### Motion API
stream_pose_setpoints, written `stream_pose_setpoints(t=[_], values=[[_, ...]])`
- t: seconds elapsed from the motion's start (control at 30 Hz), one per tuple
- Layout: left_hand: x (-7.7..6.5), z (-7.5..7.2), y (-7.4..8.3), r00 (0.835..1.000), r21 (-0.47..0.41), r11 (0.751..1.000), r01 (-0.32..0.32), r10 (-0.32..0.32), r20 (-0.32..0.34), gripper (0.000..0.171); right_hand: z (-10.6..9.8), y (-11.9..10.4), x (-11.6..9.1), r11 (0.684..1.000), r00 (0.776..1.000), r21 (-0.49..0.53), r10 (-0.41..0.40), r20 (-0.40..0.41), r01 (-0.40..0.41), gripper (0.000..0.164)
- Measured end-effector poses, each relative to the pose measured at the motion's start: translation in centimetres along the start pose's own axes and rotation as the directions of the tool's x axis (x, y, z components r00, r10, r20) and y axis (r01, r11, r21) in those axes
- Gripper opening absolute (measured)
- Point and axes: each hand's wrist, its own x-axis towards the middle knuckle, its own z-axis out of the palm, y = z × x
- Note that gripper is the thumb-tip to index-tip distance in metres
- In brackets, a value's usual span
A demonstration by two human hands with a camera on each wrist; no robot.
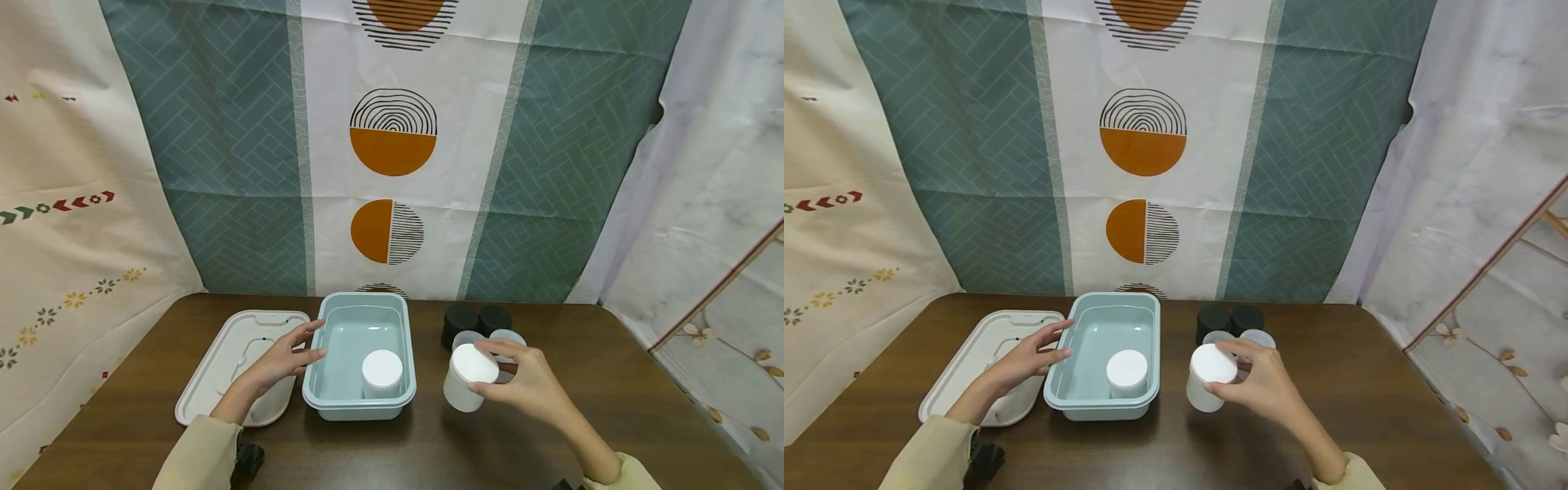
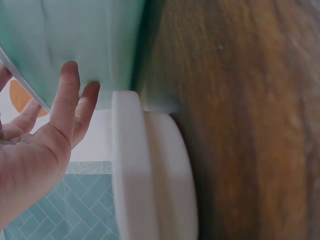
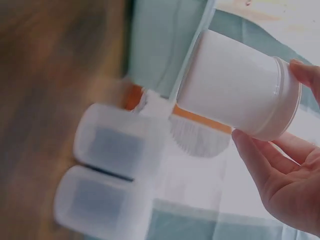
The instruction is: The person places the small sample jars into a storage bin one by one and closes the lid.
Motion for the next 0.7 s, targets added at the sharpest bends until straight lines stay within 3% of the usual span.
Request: stream_pose_setpoints(t=[0.33,0.7], values=[[0.0,0.0,0.1,1.0,0.011,1.0,0.01,-0.009,-0.004,0.068,1.8,-2.8,3.2,0.995,0.998,0.095,-0.033,0.05,0.028,0.052],[0.1,0.0,-0.2,1.0,-0.003,1.0,0.011,-0.011,-0.002,0.069,5.9,-5.0,6.5,0.963,0.988,0.242,-0.139,0.063,0.12,0.05]])
